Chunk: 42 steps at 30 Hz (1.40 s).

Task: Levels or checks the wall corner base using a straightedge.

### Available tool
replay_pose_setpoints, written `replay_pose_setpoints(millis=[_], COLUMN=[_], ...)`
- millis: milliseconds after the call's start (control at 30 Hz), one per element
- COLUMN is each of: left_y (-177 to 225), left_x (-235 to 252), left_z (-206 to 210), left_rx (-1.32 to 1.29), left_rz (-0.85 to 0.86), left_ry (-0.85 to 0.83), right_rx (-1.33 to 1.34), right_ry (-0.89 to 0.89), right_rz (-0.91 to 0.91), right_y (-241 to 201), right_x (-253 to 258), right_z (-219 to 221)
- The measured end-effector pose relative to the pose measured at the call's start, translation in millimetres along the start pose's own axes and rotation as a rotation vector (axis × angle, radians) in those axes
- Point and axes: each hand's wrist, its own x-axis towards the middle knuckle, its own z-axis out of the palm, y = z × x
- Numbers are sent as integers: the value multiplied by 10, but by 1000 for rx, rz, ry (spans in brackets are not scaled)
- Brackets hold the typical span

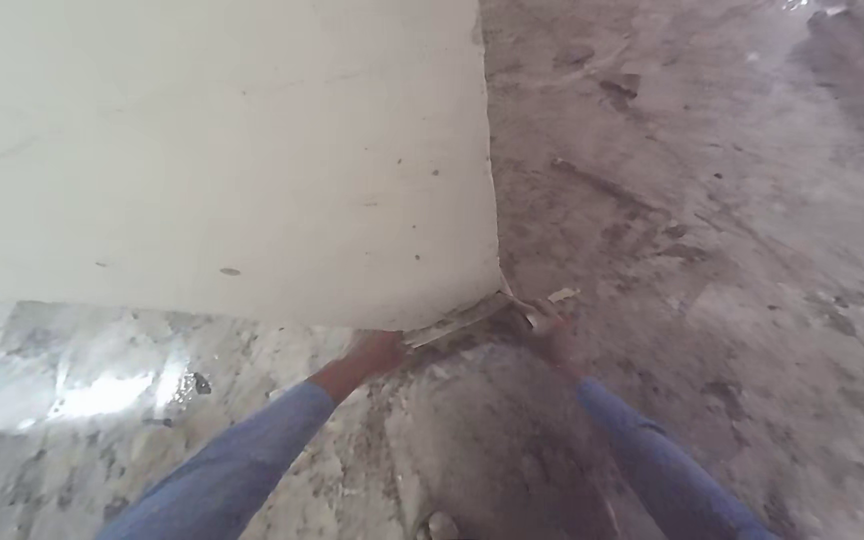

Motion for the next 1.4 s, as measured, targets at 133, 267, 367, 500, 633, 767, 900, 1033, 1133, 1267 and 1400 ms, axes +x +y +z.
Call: replay_pose_setpoints(millis=[133,267,367,500,633,767,900,1033,1133,1267,1400], left_y=[-84,-270,-405,-415,-472,-480,-471,-469,-487,-419,-449], left_x=[-15,-27,-15,-21,5,15,-13,-16,9,-100,-64], left_z=[17,118,197,239,279,266,252,261,267,215,271], left_rx=[-47,-8,18,-14,22,-21,8,47,43,-14,8], left_rz=[23,-36,-98,-83,-19,-3,3,14,23,36,52], left_ry=[1,-5,-3,18,37,24,20,5,17,-7,13], right_rx=[-16,-89,-106,-95,-27,-21,-54,-48,-13,-52,-82], right_ry=[79,71,46,51,95,83,19,2,21,58,61], right_rz=[-15,-59,-46,-64,-114,-132,-98,-85,-92,-127,-148], right_y=[49,125,122,135,192,179,119,95,126,146,157], right_x=[36,85,115,154,139,127,122,106,108,99,111], right_z=[69,46,30,67,164,128,72,63,118,152,147])
